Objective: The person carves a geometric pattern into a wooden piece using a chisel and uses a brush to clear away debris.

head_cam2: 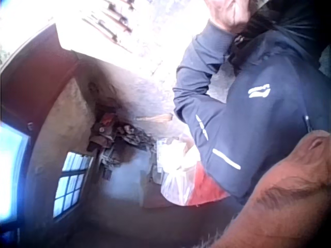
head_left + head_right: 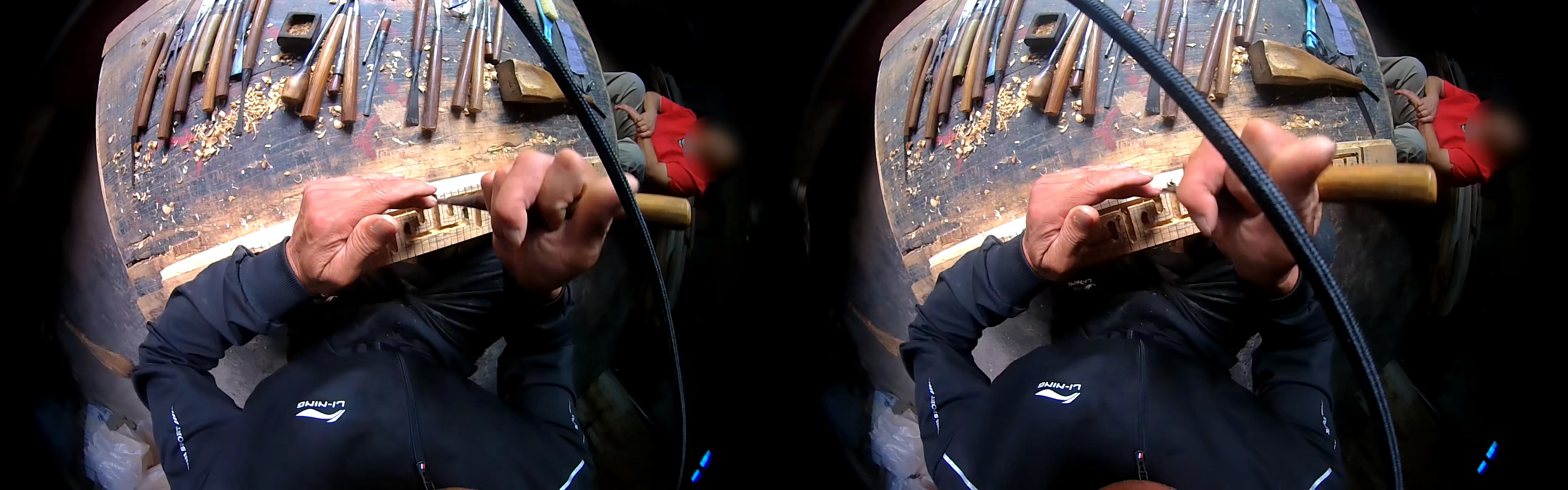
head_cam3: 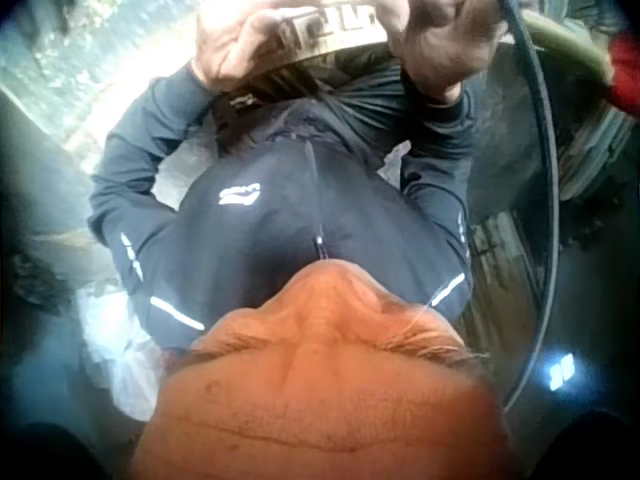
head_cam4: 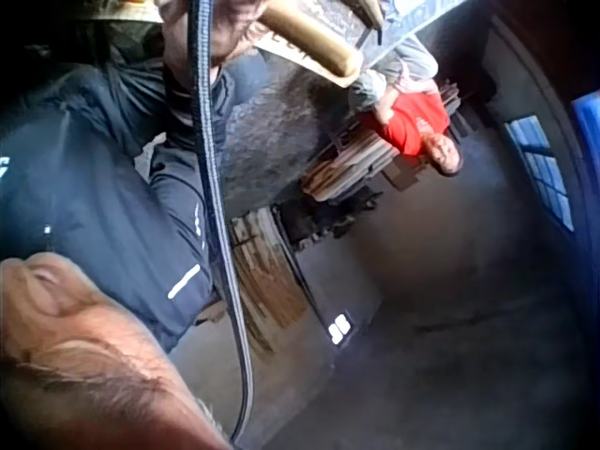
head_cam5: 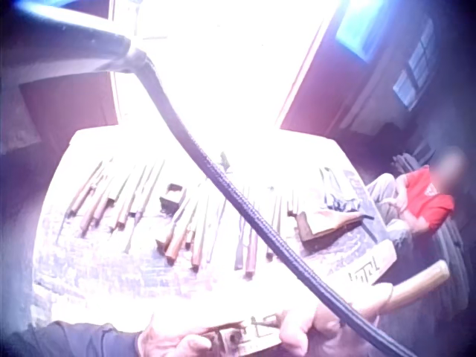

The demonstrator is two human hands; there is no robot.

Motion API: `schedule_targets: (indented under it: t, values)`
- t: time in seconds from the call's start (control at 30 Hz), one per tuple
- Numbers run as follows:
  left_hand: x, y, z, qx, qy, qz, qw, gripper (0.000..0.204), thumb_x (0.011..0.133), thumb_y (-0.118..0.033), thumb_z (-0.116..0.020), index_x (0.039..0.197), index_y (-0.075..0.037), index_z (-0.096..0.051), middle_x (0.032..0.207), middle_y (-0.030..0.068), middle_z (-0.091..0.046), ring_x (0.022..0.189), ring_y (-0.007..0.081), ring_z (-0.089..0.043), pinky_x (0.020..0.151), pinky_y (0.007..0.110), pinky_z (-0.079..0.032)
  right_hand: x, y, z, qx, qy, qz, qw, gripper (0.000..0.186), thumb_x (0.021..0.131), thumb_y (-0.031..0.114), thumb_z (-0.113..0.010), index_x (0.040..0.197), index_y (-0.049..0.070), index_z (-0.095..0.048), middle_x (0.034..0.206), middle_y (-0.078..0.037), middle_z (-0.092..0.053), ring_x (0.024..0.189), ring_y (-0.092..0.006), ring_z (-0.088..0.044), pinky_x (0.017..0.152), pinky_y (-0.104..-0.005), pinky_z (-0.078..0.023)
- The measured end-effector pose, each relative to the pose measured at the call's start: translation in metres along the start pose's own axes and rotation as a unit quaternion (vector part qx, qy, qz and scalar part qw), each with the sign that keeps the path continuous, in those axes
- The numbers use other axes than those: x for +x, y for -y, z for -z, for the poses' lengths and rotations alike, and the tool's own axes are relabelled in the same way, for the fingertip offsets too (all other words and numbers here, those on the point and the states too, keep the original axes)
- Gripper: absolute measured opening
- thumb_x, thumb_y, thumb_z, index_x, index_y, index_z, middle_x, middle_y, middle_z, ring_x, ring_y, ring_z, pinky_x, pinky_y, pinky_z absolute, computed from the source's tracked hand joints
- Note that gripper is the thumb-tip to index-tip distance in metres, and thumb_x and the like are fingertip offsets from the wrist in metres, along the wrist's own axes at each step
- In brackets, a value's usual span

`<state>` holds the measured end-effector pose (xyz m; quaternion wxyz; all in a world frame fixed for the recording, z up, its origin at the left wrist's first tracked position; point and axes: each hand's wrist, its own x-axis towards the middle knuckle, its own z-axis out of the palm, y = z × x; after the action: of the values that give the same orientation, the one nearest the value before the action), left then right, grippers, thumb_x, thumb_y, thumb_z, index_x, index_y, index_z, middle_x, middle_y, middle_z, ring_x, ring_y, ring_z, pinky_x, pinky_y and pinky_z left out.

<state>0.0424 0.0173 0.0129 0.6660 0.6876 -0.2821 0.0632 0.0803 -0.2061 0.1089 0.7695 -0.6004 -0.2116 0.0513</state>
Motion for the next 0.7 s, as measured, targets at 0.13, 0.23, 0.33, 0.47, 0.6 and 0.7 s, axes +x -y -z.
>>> schedule_targets:
  t: [0.13, 0.23, 0.33, 0.47, 0.6, 0.7]
  values:
    - [-0.006, -0.006, 0.002, 0.025, 0.04, 0.031, 0.998, 0.077, 0.118, -0.06, -0.038, 0.14, 0.006, -0.071, 0.12, 0.0224, -0.082, 0.11, 0.0398, -0.082, 0.096, 0.045, -0.062, -0.005, 0.006, 0.0, -0.011, 0.041, 0.005, 0.999, 0.075, 0.113, 0.078, -0.033, 0.072, 0.016, -0.035, 0.059, -0.006, -0.056, 0.047, -0.0149, -0.04, 0.053, -0.0332, -0.038]
    - [-0.01, -0.006, 0.003, 0.013, 0.05, 0.05, 0.997, 0.075, 0.118, -0.059, -0.039, 0.139, 0.005, -0.072, 0.12, 0.0227, -0.082, 0.109, 0.0398, -0.082, 0.095, 0.045, -0.063, -0.004, 0.008, -0.002, -0.038, 0.058, -0.014, 0.998, 0.076, 0.112, 0.08, -0.034, 0.071, 0.015, -0.035, 0.057, -0.008, -0.057, 0.046, -0.0149, -0.041, 0.052, -0.0335, -0.037]
    - [-0.012, -0.003, 0.005, 0.03, 0.061, 0.046, 0.997, 0.073, 0.118, -0.057, -0.04, 0.138, 0.005, -0.073, 0.12, 0.023, -0.082, 0.109, 0.0402, -0.082, 0.094, 0.045, -0.063, -0.007, 0.005, -0.004, -0.02, 0.052, -0.025, 0.998, 0.077, 0.112, 0.08, -0.034, 0.071, 0.015, -0.035, 0.058, -0.009, -0.057, 0.046, -0.0149, -0.041, 0.052, -0.0334, -0.036]
    - [-0.012, 0.0, 0.001, 0.025, 0.026, 0.019, 0.999, 0.056, 0.117, -0.044, -0.05, 0.139, 0.002, -0.075, 0.113, 0.0226, -0.081, 0.099, 0.0392, -0.081, 0.089, 0.043, -0.063, -0.006, 0.007, -0.003, -0.041, 0.056, -0.039, 0.997, 0.077, 0.112, 0.081, -0.032, 0.072, 0.015, -0.035, 0.059, -0.01, -0.057, 0.046, -0.0146, -0.039, 0.051, -0.0331, -0.036]
    - [-0.011, -0.008, 0.005, 0.032, 0.068, 0.079, 0.994, 0.071, 0.118, -0.055, -0.042, 0.137, 0.005, -0.074, 0.12, 0.0236, -0.082, 0.108, 0.0402, -0.082, 0.094, 0.045, -0.063, -0.008, 0.005, 0.0, -0.057, 0.056, -0.04, 0.996, 0.076, 0.112, 0.08, -0.03, 0.073, 0.015, -0.035, 0.059, -0.01, -0.057, 0.046, -0.0143, -0.038, 0.051, -0.0329, -0.035]
    - [-0.007, -0.01, 0.004, 0.016, 0.051, 0.061, 0.997, 0.071, 0.118, -0.055, -0.042, 0.136, 0.005, -0.075, 0.12, 0.0238, -0.082, 0.109, 0.0403, -0.082, 0.095, 0.045, -0.063, -0.007, 0.006, -0.001, -0.065, 0.064, -0.042, 0.995, 0.076, 0.113, 0.079, -0.03, 0.073, 0.016, -0.035, 0.059, -0.01, -0.057, 0.046, -0.0143, -0.038, 0.051, -0.033, -0.036]
